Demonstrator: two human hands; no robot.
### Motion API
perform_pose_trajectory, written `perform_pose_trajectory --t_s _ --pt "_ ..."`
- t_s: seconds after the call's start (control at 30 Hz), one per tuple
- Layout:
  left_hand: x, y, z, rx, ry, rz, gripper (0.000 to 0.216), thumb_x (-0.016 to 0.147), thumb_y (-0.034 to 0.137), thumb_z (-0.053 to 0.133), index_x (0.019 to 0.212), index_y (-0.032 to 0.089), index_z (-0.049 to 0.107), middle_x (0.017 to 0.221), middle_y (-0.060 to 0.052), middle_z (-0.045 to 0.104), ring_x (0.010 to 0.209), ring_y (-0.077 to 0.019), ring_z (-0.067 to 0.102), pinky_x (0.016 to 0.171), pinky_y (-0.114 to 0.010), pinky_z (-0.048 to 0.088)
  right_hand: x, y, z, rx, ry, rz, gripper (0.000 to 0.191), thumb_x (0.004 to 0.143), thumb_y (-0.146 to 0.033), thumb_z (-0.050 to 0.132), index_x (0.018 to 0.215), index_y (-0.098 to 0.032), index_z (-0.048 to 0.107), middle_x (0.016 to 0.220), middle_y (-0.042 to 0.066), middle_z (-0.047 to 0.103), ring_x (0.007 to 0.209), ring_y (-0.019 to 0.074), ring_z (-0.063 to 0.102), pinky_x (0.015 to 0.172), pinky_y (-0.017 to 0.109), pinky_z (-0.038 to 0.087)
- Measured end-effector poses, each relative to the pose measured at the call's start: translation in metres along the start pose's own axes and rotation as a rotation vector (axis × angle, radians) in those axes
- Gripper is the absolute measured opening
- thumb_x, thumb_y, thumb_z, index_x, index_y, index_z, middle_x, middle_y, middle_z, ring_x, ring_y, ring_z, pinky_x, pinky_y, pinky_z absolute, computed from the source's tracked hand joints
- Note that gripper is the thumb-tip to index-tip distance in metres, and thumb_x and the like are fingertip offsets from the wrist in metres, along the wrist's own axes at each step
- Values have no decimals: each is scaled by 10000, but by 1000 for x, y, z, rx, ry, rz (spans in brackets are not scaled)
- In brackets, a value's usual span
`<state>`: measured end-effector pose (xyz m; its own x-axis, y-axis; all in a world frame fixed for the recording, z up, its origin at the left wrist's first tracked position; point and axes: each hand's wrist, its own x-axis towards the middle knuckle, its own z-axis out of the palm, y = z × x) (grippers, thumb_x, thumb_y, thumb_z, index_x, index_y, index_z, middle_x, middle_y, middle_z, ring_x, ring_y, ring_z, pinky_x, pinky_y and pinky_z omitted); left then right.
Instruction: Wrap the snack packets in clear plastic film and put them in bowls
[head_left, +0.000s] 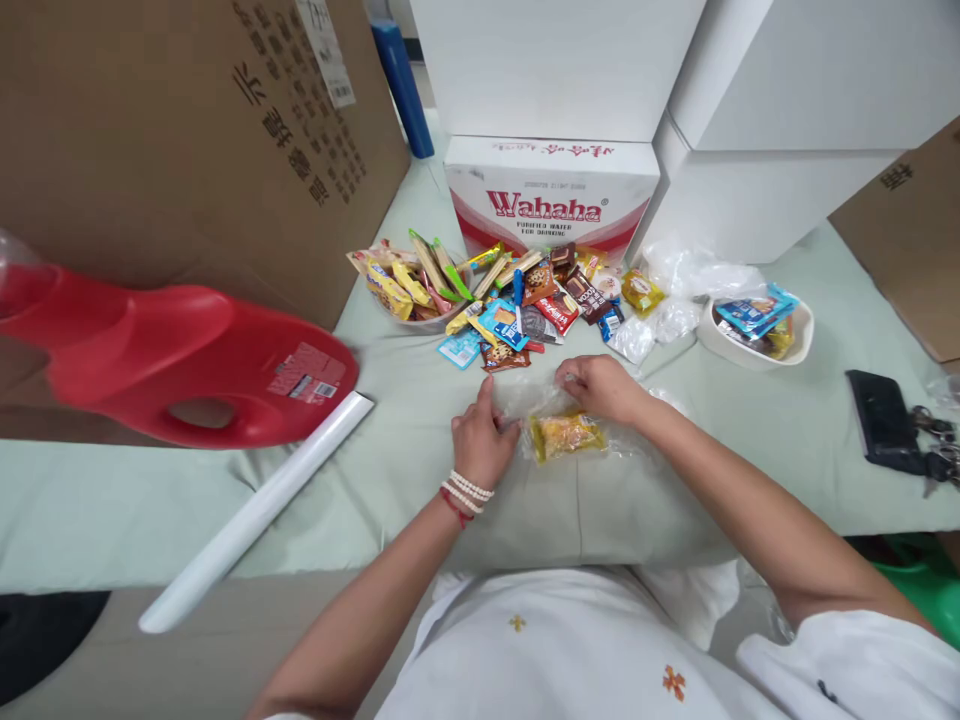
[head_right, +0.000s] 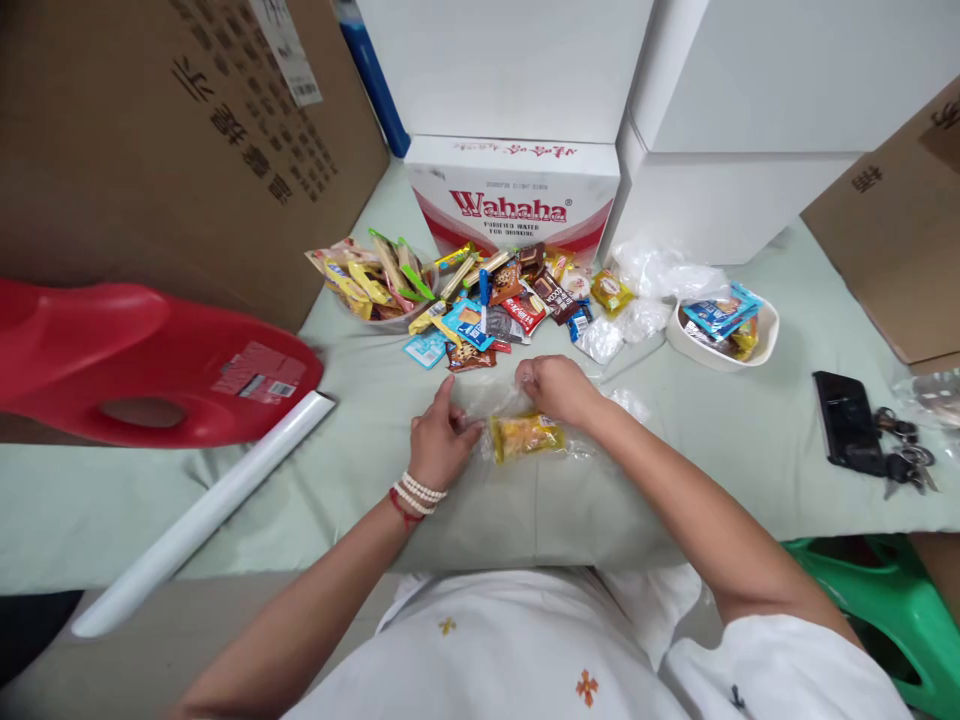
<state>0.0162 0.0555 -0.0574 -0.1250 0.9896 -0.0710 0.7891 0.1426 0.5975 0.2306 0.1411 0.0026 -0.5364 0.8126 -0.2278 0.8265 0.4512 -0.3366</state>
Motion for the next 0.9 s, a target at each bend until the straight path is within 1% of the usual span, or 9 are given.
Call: perform_pose_trajectory --t_s 0.1,0.17,0.3,0.37,0.47,0.57,0.63,0.77,0.9 --pt "4 1 3 2 -25 -23 573 834 263 686 1395 198 587 716 26 656 785 -241 681 874 -387 409 -35 -15 -1 -49 30 -166 314 1021 -188 491 1223 -223 729 994 86 692 962 222 596 801 286 413" --pt "6 -2 3 -22 -30 -17 303 830 239 661 1126 208 717 664 28 611 750 -223 651 862 -377 405 -58 -24 7 -147 -1 -271 339 1028 -208 502 1289 -258 712 988 97 648 938 235 552 748 295 399" --pt "4 -16 -9 -278 56 62 111 732 158 615 758 202 715 774 -28 615 816 -207 598 775 -326 433 -82 -23 37 -235 -27 -320 492 986 -107 514 1420 -306 634 1080 103 591 970 240 499 755 295 414" --pt "-2 -21 -20 -502 47 81 92 715 182 628 738 199 715 823 -34 618 797 -186 583 710 -293 444 -84 -19 49 -196 -9 -328 541 978 -82 510 1465 -301 596 1111 99 578 988 236 486 821 305 440" --pt "-14 -13 -30 -760 -120 46 84 733 265 708 777 193 718 780 -12 640 721 -157 589 673 -269 475 -84 -18 57 -85 35 -348 568 968 -54 497 1475 -294 590 1139 101 581 991 236 488 902 344 463" --pt "-20 11 -22 -773 -280 66 155 800 279 690 904 190 763 873 -39 737 788 -180 669 746 -302 545 -88 -19 56 72 103 -338 535 973 -66 482 1431 -300 631 1208 119 594 1030 249 514 932 387 493" --pt "-20 27 -10 -658 -292 173 243 854 204 590 991 201 791 1004 -66 781 929 -209 711 873 -352 569 -93 -17 56 211 159 -336 475 993 -117 477 1398 -294 652 1277 126 605 1083 257 542 965 419 509" --pt "-16 45 11 -235 -195 359 391 867 70 497 1024 244 809 1069 -69 792 989 -235 691 942 -413 556 -98 -3 67 351 406 -68 428 1035 -209 409 1401 -270 621 1261 126 641 1130 266 589 994 456 523" --pt "-15 47 16 30 -58 354 385 875 211 664 1252 241 735 1273 -127 706 1145 -315 602 997 -494 513 -94 9 76 73 532 322 435 950 -315 594 1369 -199 627 1399 203 541 1239 384 473 1015 583 469"
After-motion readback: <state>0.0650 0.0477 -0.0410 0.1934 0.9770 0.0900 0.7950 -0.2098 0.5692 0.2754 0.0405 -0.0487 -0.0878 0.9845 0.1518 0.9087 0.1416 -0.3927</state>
